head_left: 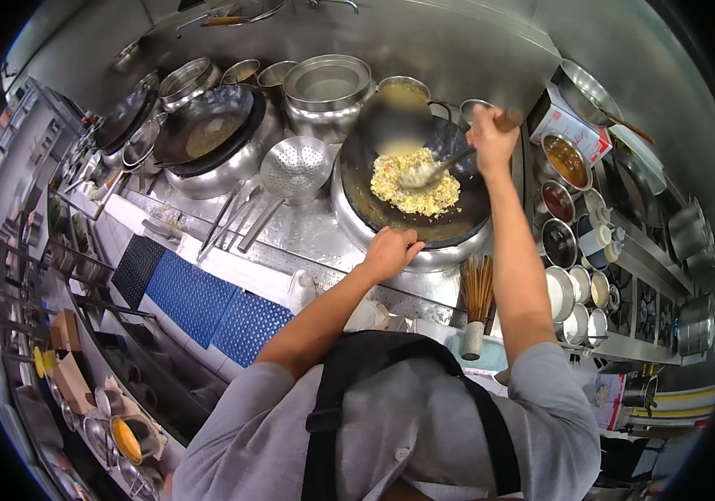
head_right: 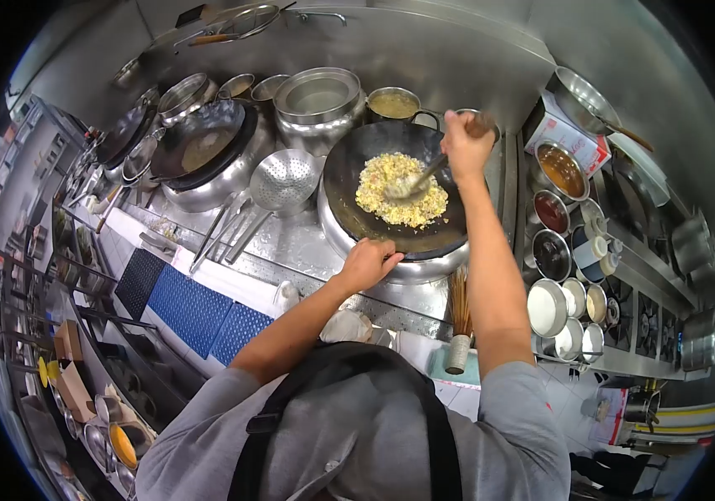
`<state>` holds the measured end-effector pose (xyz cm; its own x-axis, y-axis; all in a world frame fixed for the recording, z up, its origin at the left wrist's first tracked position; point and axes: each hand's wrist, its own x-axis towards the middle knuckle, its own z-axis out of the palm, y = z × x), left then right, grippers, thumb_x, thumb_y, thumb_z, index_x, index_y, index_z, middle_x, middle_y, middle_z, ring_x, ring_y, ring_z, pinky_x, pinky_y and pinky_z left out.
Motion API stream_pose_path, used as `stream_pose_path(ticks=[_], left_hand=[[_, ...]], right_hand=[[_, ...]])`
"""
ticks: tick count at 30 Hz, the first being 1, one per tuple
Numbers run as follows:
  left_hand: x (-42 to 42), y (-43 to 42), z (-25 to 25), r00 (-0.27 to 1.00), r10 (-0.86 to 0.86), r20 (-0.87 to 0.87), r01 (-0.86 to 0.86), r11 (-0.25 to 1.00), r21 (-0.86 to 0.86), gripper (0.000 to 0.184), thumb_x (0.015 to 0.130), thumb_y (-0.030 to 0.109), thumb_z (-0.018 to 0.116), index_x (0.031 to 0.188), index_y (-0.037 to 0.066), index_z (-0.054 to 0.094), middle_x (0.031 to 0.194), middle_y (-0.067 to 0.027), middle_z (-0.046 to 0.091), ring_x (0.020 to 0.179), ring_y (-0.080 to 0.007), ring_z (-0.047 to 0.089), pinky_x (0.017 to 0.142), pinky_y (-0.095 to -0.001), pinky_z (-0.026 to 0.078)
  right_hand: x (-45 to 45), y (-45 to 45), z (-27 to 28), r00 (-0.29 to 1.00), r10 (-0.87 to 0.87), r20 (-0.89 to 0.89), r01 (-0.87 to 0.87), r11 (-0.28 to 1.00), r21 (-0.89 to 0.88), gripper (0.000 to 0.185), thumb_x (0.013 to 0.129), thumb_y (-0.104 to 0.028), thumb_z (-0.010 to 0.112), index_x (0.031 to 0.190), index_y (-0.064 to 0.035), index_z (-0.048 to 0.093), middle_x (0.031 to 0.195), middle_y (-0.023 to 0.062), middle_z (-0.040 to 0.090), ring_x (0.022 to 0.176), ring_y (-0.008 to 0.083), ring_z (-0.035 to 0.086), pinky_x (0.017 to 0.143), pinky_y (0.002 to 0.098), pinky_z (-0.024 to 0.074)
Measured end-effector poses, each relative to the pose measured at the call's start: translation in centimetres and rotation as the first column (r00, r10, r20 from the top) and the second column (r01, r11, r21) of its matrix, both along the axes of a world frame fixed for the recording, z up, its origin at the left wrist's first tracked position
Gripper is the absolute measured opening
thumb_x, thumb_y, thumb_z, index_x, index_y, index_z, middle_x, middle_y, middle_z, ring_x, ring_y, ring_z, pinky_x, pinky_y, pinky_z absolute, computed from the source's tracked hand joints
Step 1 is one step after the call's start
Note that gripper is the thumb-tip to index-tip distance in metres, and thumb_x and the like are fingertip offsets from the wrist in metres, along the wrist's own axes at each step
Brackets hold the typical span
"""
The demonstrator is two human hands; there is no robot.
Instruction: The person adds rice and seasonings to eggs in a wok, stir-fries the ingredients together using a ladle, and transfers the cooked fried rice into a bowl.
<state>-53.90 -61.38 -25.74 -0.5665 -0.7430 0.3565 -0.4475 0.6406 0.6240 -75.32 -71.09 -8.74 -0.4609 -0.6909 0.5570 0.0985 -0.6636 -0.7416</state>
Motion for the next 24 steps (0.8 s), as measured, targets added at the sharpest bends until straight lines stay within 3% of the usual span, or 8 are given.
stream_pose_path(ticks=[3, 6, 12, 14, 16, 20, 22, 24], left_hand=[[0.1, -0.2, -0.2, 1.0, -0.012, 0.002, 0.012, 1.0, -0.001, 0.029, 0.094, 0.029, 0.069, 0.08, 0.005, 0.062, 0.072, -0.0169, 0.065, 0.074, -0.0392, 0.063, 0.077, -0.0468, 0.047], [0.3, -0.3, -0.3, 1.0, -0.019, -0.024, 0.018, 0.999, -0.051, 0.028, 0.094, 0.029, 0.07, 0.08, 0.006, 0.062, 0.072, -0.0167, 0.066, 0.074, -0.0391, 0.064, 0.076, -0.0471, 0.047], [0.6, -0.8, -0.4, 0.998, -0.065, -0.015, 0.065, 0.998, -0.011, 0.027, 0.093, 0.029, 0.07, 0.083, 0.005, 0.063, 0.076, -0.0163, 0.068, 0.077, -0.0388, 0.065, 0.077, -0.0469, 0.048], [0.7, -0.9, -0.5, 0.995, -0.079, -0.062, 0.078, 0.997, -0.025, 0.027, 0.094, 0.029, 0.07, 0.083, 0.005, 0.064, 0.076, -0.0165, 0.068, 0.077, -0.0395, 0.065, 0.077, -0.047, 0.048], [1.1, -0.6, -0.4, 0.994, -0.109, -0.011, 0.11, 0.994, 0.017, 0.029, 0.094, 0.03, 0.07, 0.083, 0.004, 0.063, 0.076, -0.0181, 0.068, 0.077, -0.0404, 0.066, 0.078, -0.0485, 0.049], [1.3, -1.4, 0.3, 0.99, -0.138, 0.002, 0.138, 0.988, 0.068, 0.03, 0.094, 0.031, 0.069, 0.084, 0.003, 0.064, 0.077, -0.0194, 0.069, 0.079, -0.0413, 0.066, 0.079, -0.0499, 0.049], [1.5, -2.0, 0.6, 0.99, -0.141, 0.019, 0.139, 0.987, 0.081, 0.03, 0.095, 0.032, 0.069, 0.085, 0.004, 0.065, 0.075, -0.02, 0.068, 0.077, -0.0426, 0.065, 0.078, -0.0509, 0.05], [1.5, -1.7, 0.5, 0.987, -0.157, 0.039, 0.152, 0.983, 0.107, 0.03, 0.095, 0.033, 0.069, 0.087, 0.004, 0.066, 0.072, -0.0205, 0.066, 0.075, -0.0438, 0.065, 0.076, -0.0518, 0.05]], right_hand=[[0.4, 1.3, 5.1, 0.999, -0.048, 0.003, 0.048, 0.999, 0.021, 0.037, 0.093, -0.009, 0.073, 0.065, -0.0089, 0.051, 0.054, -0.0013, 0.047, 0.042, 0.0084, 0.044, 0.04, 0.0274, 0.036], [-0.1, 0.3, 0.9, 0.987, -0.162, -0.003, 0.159, 0.974, -0.163, 0.037, 0.093, -0.008, 0.073, 0.064, -0.0095, 0.05, 0.053, -0.0013, 0.047, 0.042, 0.0089, 0.044, 0.04, 0.0276, 0.0363], [4.1, 0.4, 4.5, 0.999, -0.049, 0.004, 0.049, 0.999, 0.011, 0.032, 0.094, -0.007, 0.071, 0.068, -0.009, 0.052, 0.053, -0.0009, 0.048, 0.04, 0.0087, 0.043, 0.039, 0.0283, 0.0366], [5.2, 0.4, 1.5, 0.993, -0.083, -0.081, 0.072, 0.989, -0.128, 0.035, 0.097, -0.008, 0.067, 0.068, -0.0094, 0.049, 0.052, -0.0001, 0.045, 0.04, 0.0101, 0.041, 0.04, 0.0287, 0.0351], [3.6, -2.4, -1.4, 0.997, -0.02, -0.07, 0.019, 1.0, -0.009, 0.034, 0.096, -0.008, 0.069, 0.068, -0.0091, 0.05, 0.053, -0.0004, 0.046, 0.041, 0.0099, 0.043, 0.04, 0.0284, 0.036], [2.8, -1.3, 5.1, 0.976, -0.194, -0.095, 0.199, 0.979, 0.046, 0.031, 0.094, -0.008, 0.072, 0.067, -0.0101, 0.056, 0.054, -0.0027, 0.051, 0.043, 0.0056, 0.045, 0.041, 0.0251, 0.0342], [1.6, -0.9, 3.2, 0.993, -0.114, 0.01, 0.114, 0.976, -0.183, 0.032, 0.093, -0.007, 0.071, 0.066, -0.0101, 0.055, 0.054, -0.0024, 0.052, 0.043, 0.0063, 0.046, 0.042, 0.0251, 0.0353], [2.2, -2.4, -0.8, 0.961, -0.265, 0.081, 0.271, 0.96, -0.076, 0.035, 0.093, -0.004, 0.07, 0.064, -0.0102, 0.051, 0.053, -0.0026, 0.049, 0.043, 0.0072, 0.044, 0.042, 0.0262, 0.0361]])
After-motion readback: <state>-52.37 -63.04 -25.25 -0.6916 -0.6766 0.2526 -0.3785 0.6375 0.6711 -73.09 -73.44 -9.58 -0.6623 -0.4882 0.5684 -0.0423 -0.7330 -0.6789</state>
